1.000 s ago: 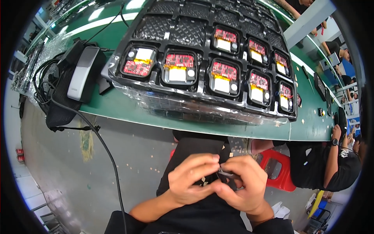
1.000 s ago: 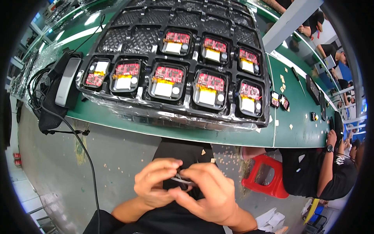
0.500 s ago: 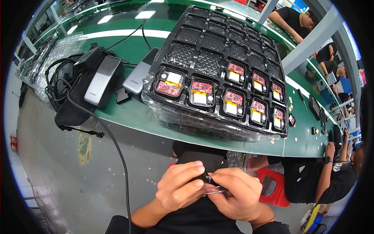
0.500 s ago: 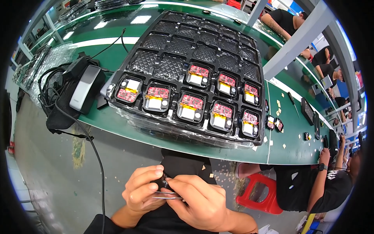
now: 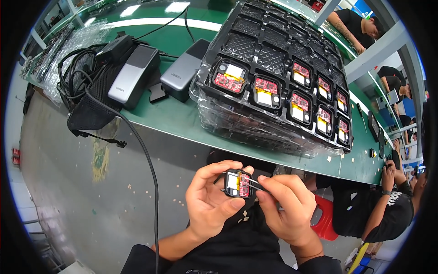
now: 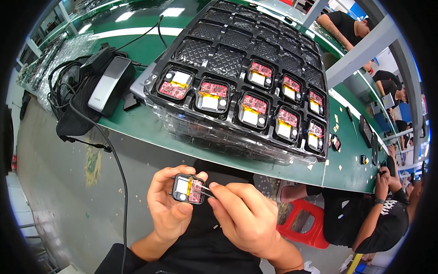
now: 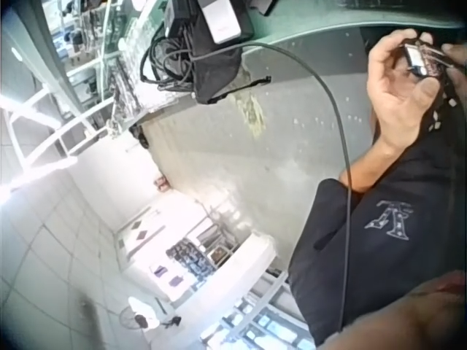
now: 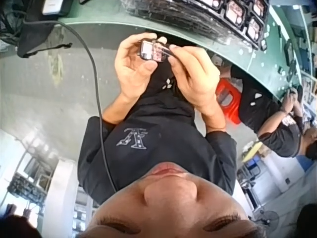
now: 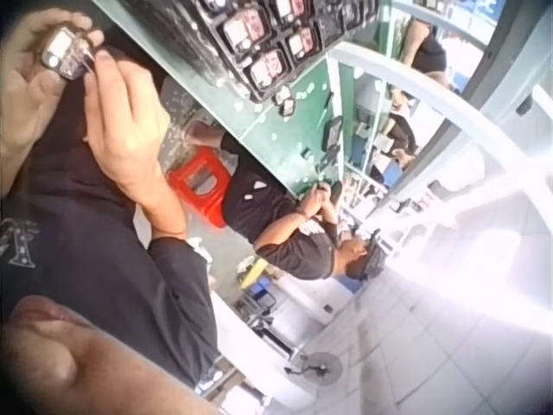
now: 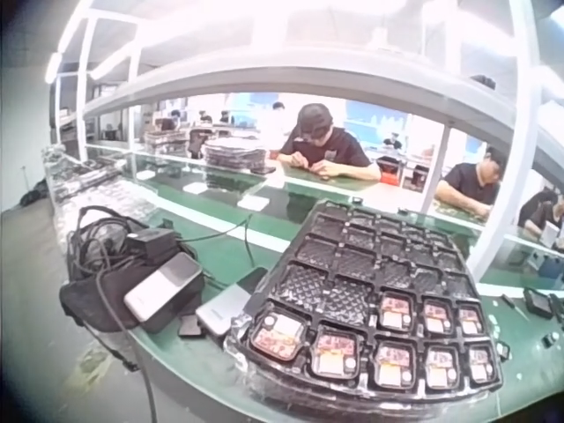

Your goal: Manually assemble small electronic boards by attaching sub-components using tweezers and placing them into a tray.

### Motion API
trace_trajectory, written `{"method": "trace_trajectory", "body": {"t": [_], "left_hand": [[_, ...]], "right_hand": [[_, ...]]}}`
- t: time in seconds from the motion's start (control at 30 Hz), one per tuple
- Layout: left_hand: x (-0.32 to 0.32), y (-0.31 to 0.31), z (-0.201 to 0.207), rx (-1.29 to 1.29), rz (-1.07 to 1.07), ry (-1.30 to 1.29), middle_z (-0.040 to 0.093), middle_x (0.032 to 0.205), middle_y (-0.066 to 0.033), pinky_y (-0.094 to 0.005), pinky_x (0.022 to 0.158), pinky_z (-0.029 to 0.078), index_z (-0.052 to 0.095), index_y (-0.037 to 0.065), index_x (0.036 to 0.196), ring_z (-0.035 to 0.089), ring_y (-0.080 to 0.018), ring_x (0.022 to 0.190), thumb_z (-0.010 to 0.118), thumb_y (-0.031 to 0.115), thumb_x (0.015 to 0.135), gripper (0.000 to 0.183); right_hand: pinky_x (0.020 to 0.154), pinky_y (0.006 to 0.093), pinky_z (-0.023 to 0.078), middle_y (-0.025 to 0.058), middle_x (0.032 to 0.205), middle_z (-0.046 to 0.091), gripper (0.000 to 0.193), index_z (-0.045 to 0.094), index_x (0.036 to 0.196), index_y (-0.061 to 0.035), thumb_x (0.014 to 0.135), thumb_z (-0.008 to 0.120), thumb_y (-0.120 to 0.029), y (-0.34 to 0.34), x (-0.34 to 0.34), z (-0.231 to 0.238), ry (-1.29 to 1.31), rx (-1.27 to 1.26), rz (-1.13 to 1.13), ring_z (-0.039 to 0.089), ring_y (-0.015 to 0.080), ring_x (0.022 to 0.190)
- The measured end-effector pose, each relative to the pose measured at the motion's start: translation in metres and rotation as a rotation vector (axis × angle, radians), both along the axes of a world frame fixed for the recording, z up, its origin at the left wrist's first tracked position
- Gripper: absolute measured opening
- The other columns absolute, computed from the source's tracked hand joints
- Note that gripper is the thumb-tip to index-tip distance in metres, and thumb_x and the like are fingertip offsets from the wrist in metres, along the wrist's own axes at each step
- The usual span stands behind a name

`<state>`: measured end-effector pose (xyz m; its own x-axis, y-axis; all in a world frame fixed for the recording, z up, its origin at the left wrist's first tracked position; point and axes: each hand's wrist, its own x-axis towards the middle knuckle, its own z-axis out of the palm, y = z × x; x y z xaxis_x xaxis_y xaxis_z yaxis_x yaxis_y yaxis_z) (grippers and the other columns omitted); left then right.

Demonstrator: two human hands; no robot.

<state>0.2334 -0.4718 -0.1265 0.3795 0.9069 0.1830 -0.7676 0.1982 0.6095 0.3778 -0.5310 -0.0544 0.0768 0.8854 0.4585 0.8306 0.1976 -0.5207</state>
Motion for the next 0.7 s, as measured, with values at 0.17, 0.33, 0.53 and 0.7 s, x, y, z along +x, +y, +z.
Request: {"method": "trace_trajectory", "body": {"t": [0.17,0.33,0.53,0.7], "left_hand": [[-0.001,-0.005,0.005,-0.12,-0.007,0.107,0.06,0.128,-0.0202,-0.0449,0.104,0.052,0.048,-0.002,0.132,0.063,-0.035,0.12,0.087,0.022,0.081,0.068],[-0.003,-0.004,-0.005,-0.07,-0.042,0.053,0.057,0.131,-0.022,-0.046,0.107,0.05,0.047,-0.003,0.133,0.06,-0.0359,0.124,0.083,0.01,0.082,0.064],[-0.001,-0.007,-0.001,-0.069,-0.046,0.065,0.057,0.131,-0.0222,-0.0463,0.107,0.05,0.047,-0.003,0.133,0.06,-0.0361,0.124,0.083,0.01,0.081,0.064],[0.0,-0.007,-0.002,-0.096,-0.02,0.14,0.059,0.129,-0.0209,-0.0457,0.104,0.052,0.048,-0.002,0.133,0.063,-0.0357,0.119,0.087,0.023,0.081,0.07]], "right_hand": [[0.05,0.031,0.049,0.0072,0.083,0.064,0.032,0.074,0.103,-0.0002,0.072,0.082,0.001,-0.001,0.0,-0.003,-0.071,0.036,-0.041,0.063,0.02,0.062],[0.049,0.03,0.048,0.0064,0.083,0.063,0.033,0.074,0.103,-0.0003,0.071,0.083,0.001,-0.003,0.0,0.002,-0.137,0.027,-0.059,0.062,0.019,0.061],[0.049,0.0291,0.047,0.0055,0.081,0.062,0.032,0.074,0.1,-0.0007,0.069,0.083,0.0,-0.003,0.002,-0.002,-0.161,0.059,-0.04,0.06,0.0178,0.059],[0.047,0.028,0.045,0.0049,0.081,0.062,0.031,0.074,0.099,-0.001,0.069,0.082,0.001,-0.004,0.004,-0.005,-0.18,0.097,-0.029,0.057,0.0157,0.056]]}}
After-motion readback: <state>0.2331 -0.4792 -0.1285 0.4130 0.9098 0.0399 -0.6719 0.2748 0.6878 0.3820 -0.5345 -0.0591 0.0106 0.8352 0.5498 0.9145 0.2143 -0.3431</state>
